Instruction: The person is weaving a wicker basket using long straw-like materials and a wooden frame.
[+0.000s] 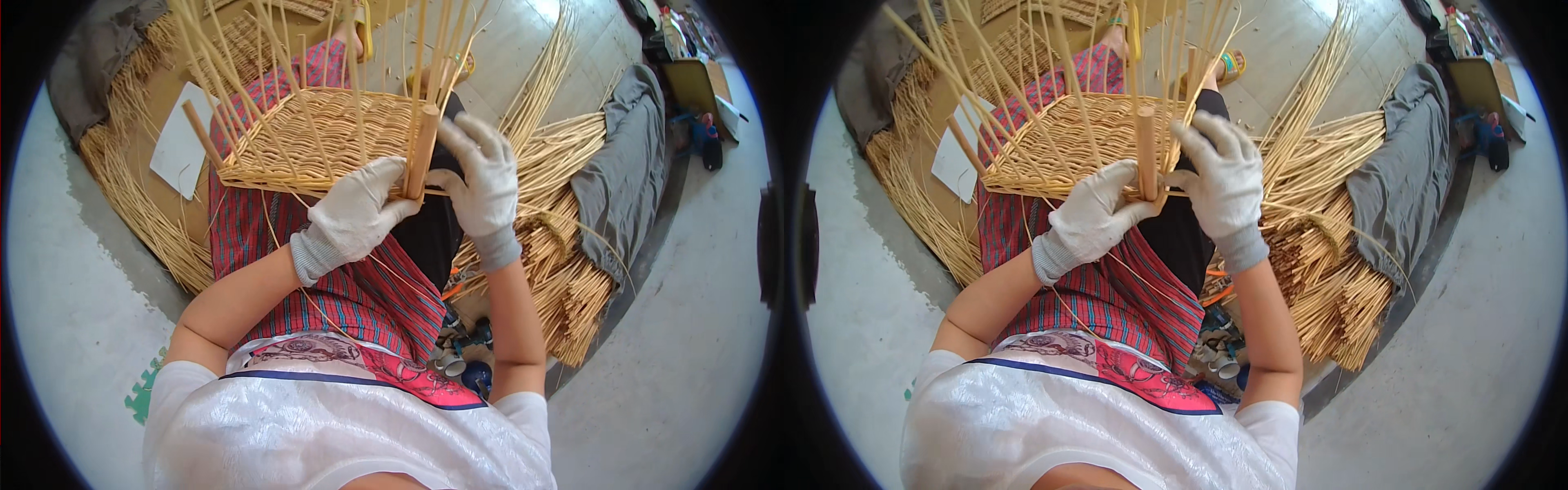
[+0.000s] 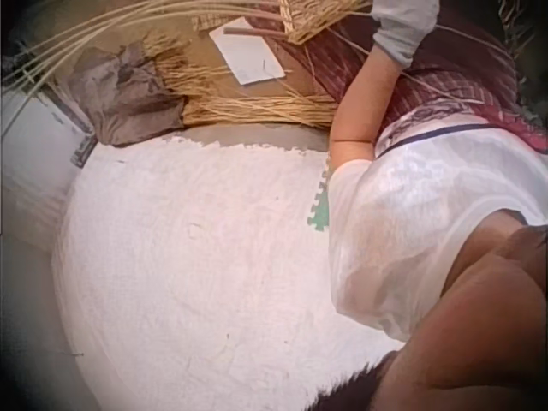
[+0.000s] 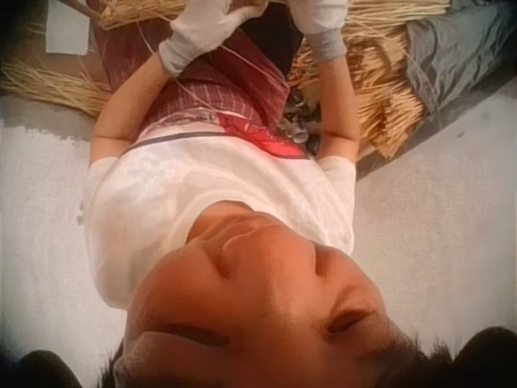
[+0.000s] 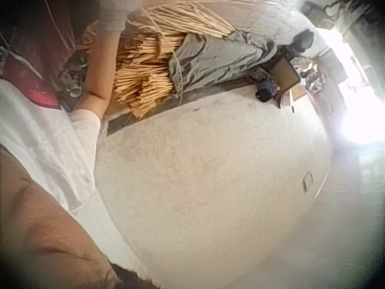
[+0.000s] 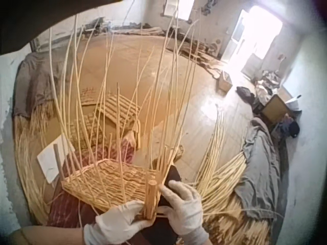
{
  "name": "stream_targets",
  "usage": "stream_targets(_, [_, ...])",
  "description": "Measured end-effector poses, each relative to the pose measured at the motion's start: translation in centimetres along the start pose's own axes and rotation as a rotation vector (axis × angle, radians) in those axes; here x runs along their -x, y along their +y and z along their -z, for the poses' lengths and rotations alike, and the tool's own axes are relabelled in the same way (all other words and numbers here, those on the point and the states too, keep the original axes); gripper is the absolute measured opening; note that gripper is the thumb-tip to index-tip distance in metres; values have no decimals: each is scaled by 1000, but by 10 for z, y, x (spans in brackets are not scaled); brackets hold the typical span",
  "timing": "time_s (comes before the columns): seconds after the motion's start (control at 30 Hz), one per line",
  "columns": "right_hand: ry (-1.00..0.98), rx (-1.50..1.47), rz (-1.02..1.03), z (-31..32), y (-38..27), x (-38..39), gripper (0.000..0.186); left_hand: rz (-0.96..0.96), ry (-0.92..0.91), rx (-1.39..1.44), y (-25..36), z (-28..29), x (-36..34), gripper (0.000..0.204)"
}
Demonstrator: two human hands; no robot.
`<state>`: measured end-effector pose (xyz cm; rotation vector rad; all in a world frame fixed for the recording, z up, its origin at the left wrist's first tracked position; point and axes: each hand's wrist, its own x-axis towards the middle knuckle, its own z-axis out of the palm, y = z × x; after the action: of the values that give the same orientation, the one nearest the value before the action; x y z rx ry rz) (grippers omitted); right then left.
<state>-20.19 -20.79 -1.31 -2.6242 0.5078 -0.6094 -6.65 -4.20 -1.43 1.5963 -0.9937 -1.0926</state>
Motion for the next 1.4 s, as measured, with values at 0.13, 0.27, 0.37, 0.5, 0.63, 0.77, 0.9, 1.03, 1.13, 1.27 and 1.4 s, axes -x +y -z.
stream_targets(0.13, [-25,-13,-20,2,0,3,33,-97,9,-28,3,-1,2,39])
stream_targets(0.27, [-7,105,183,24,-6,6,19,-129,42,126,-22,-15,4,52])
stream_targets(0.37, [-108,218,133,45,-34,29,20,-176,99,83,-29,-15,8,61])
stream_targets(0.5, [-159,155,-75,60,-55,33,21,-159,51,-58,-28,-14,12,67])
stream_targets(0.63, [80,-209,-317,66,-72,8,31,-229,31,-131,-31,-21,6,69])
stream_targets(0.77, [-257,-583,-194,75,-68,36,28,-212,87,-381,-28,-11,15,68])
stream_targets(0.9, [-804,-1244,-949,60,-9,164,41,-273,292,-595,-17,-20,22,45])
stream_targets(1.03, [-202,-354,-1291,-37,44,344,36,-445,228,-724,-24,-33,8,35])
stream_targets(1.13, [-473,-209,-1596,-107,29,416,52,-406,213,-810,-19,-36,6,33])
stream_targets(1.27, [-136,239,-1591,-179,-3,410,89,-426,242,-951,-13,-28,10,30])
stream_targets(1.4, [0,6,-2247,-191,32,371,129,-437,223,-983,-7,-40,8,32])
